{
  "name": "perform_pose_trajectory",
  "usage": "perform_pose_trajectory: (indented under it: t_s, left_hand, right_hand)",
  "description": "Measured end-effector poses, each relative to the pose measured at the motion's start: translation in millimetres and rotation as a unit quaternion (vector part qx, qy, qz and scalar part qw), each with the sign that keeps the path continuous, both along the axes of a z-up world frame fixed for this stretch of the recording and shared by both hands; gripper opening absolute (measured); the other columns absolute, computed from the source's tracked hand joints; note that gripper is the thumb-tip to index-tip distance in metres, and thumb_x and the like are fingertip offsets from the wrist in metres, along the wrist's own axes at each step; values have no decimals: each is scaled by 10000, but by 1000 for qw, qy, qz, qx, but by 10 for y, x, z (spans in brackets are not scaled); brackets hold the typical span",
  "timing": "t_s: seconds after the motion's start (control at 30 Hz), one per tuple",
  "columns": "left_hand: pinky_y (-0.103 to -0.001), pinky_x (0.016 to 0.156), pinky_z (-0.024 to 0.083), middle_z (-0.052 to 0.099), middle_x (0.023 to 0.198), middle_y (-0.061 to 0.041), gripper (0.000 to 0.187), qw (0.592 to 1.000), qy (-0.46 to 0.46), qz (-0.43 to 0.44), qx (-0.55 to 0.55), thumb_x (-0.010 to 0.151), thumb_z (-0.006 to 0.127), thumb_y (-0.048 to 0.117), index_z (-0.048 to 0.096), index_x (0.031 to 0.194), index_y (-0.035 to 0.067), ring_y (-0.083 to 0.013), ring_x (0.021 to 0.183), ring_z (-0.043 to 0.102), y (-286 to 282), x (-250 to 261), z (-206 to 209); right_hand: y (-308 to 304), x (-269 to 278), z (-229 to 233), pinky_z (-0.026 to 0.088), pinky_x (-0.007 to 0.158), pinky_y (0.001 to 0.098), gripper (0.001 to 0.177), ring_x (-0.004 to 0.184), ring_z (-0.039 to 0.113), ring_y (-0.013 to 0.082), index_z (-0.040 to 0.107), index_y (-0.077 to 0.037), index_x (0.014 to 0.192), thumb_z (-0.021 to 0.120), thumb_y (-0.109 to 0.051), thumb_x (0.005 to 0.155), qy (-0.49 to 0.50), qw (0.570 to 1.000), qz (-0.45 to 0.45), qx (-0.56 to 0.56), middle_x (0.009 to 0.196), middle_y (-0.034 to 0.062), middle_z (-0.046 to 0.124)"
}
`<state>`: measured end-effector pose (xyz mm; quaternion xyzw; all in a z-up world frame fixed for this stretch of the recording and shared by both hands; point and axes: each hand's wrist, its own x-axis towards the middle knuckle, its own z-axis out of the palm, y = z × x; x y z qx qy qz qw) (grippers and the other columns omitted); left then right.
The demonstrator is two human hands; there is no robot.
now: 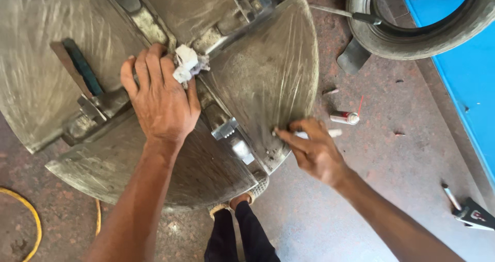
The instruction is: The person scrubs and wipes a large circular metal plate with multiple clamps using a rag and a small brush. They repeatedly rub the surface and crevices of the clamps to remove dirt and grime.
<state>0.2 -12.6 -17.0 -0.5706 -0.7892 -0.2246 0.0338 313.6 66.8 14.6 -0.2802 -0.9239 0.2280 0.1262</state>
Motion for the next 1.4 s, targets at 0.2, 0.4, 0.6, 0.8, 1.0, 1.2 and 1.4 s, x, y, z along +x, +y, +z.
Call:
perform_pose_trajectory:
  t_s: [0.2, 0.4, 0.6, 0.8, 1.0, 1.2, 1.4]
  left_hand:
    - [-546, 1215, 241, 501, 1403, -196, 494, 1000, 16, -6, -6, 964, 813, 214, 548, 1270, -69, -357, 1390, 438, -42, 8, 4]
    - [-551, 1194, 244, 505, 1420, -192, 503, 1000, 10, -10, 6, 935, 825, 205, 543, 1256, -60, -353, 1381, 445, -14, 6, 24]
    - [-516, 1205, 244, 495, 1398, -164, 449, 999, 34, -16, 21, 955, 790, 148, 531, 1273, -35, -315, 1370, 436, -13, -3, -72]
    - [-529, 1196, 244, 508, 1382, -177, 479, 999, 42, -19, 25, 932, 791, 162, 516, 1269, -40, -323, 1349, 445, -61, 1, -111]
    - [-540, 1205, 244, 502, 1371, -195, 481, 999, 34, -29, 32, 953, 812, 162, 514, 1263, -54, -327, 1346, 442, -30, -1, -100]
    - [-506, 1190, 235, 499, 1400, -172, 458, 998, 39, -34, 26, 935, 780, 121, 515, 1275, -35, -316, 1354, 435, -84, -4, -86]
    - [-542, 1195, 246, 524, 1359, -184, 476, 999, 14, -34, 30, 902, 806, 126, 527, 1254, -29, -345, 1344, 469, -23, 5, 10]
  right_hand:
    - [444, -158, -175, 446, 628, 378, 215, 745, 529, 256, 659, 13, 1097, 671, -194, 1041, -62, 941, -236, -235, 852, 139, 576]
    - [-431, 57, 26, 595, 836, 355, 234, 978, 658, 255, 695, -152, 1227, 610, -66, 1027, -25, 996, 19, 79, 1087, 77, 656]
    - [-254, 148, -174, 537, 720, 392, 348, 874, 622, 283, 726, -193, 1273, 709, -66, 949, -61, 991, -123, 5, 993, 132, 657]
    - [-299, 196, -222, 552, 761, 376, 296, 890, 629, 239, 731, -175, 1263, 691, -41, 1002, 17, 987, -160, 22, 1011, 103, 650]
    - [-833, 216, -189, 530, 698, 366, 192, 834, 593, 231, 747, -162, 1134, 688, -117, 958, -23, 978, -207, -26, 928, 84, 619]
    - [-10, 342, -308, 528, 647, 342, 213, 822, 607, 218, 755, -166, 1227, 683, -129, 1030, -26, 979, -187, 72, 1014, 118, 644]
    - [-262, 425, -376, 510, 646, 320, 120, 739, 625, 167, 631, -101, 1101, 662, -190, 1027, -120, 947, -276, -110, 873, 37, 668]
